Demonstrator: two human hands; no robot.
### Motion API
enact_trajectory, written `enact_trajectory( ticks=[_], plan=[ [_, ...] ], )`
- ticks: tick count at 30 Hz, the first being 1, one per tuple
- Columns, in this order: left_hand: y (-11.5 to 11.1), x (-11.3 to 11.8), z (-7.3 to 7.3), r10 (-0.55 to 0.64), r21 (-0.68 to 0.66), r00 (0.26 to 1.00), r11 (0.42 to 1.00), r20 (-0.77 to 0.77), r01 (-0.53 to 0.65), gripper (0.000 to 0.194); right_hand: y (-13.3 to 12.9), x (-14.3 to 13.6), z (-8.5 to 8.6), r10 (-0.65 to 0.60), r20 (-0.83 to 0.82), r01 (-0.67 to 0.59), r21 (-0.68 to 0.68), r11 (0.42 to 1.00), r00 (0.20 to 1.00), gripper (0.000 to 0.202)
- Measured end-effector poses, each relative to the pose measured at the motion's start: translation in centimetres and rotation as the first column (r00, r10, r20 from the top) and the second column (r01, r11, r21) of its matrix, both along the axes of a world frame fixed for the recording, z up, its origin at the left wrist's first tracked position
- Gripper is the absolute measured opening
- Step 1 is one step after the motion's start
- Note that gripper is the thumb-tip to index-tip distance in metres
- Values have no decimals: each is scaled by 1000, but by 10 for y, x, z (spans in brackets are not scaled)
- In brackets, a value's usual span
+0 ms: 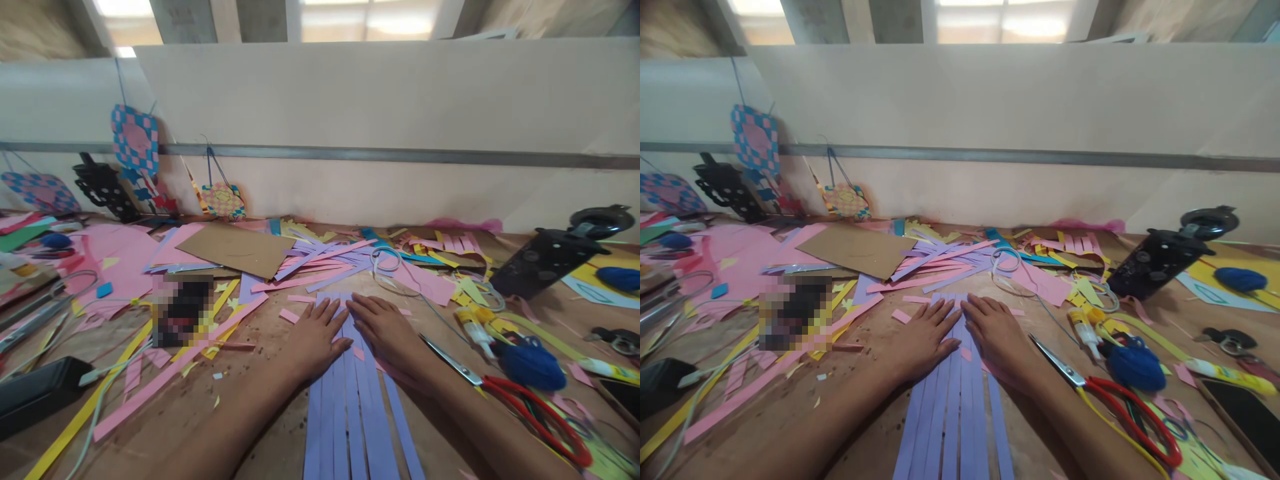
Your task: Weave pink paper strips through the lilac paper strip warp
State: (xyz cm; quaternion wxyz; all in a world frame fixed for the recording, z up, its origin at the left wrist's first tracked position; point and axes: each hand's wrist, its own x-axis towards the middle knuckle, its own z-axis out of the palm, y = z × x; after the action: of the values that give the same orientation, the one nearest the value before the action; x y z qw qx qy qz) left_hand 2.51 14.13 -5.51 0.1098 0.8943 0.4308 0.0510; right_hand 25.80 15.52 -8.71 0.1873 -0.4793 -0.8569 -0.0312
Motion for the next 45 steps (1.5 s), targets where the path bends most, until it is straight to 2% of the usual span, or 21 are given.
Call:
enact_trajectory(
  ticks=[6, 9, 12, 15, 18, 22, 25, 29, 34, 40, 42, 45],
  plan=[
    [4, -5, 12, 9, 35, 1000, 999, 6, -9, 63, -3, 5, 14, -5, -16, 5, -24, 1000, 1000, 46],
    [5, -16, 25, 39, 63, 999, 997, 12, -40, 53, -14, 12, 28, 11, -23, -12, -57, 998, 1000, 43],
    [2, -31, 41, 12, 71, 1000, 997, -14, -11, 37, -33, 20, 43, 53, -14, -54, -118, 992, 998, 31],
    [-3, -47, 49, -2, 65, 999, 998, -38, 4, 24, -56, 30, 51, 77, -3, -76, -175, 982, 997, 24],
    [-7, -60, 48, 22, 71, 999, 997, -46, -19, 21, -76, 40, 52, 55, -13, -56, -243, 968, 998, 27],
    [-9, -67, 41, 69, 94, 996, 994, -59, -63, 24, -95, 50, 45, -27, -75, 0, -347, 938, 997, 31],
    [-9, -69, 40, 93, 113, 993, 990, -68, -85, 22, -104, 54, 39, -60, -118, 13, -359, 933, 991, 30],
    [-13, -74, 41, 106, 129, 992, 987, -69, -96, 19, -110, 56, 37, -39, -125, -7, -351, 936, 991, 28],
    [-18, -76, 44, 89, 136, 994, 987, -63, -80, 24, -104, 58, 46, -15, -104, -18, -308, 951, 994, 29],
    [-12, -51, 42, 29, 123, 994, 992, -102, -16, 49, -70, 38, 62, 96, -46, -101, -110, 989, 994, 29],
    [-7, -43, 36, 13, 104, 992, 995, -122, 0, 52, -57, 25, 61, 122, -2, -122, -70, 990, 992, 34],
    [1, -37, 25, 8, 86, 992, 996, -129, 3, 54, -40, 5, 50, 140, 27, -138, -69, 988, 990, 38]
  ],
)
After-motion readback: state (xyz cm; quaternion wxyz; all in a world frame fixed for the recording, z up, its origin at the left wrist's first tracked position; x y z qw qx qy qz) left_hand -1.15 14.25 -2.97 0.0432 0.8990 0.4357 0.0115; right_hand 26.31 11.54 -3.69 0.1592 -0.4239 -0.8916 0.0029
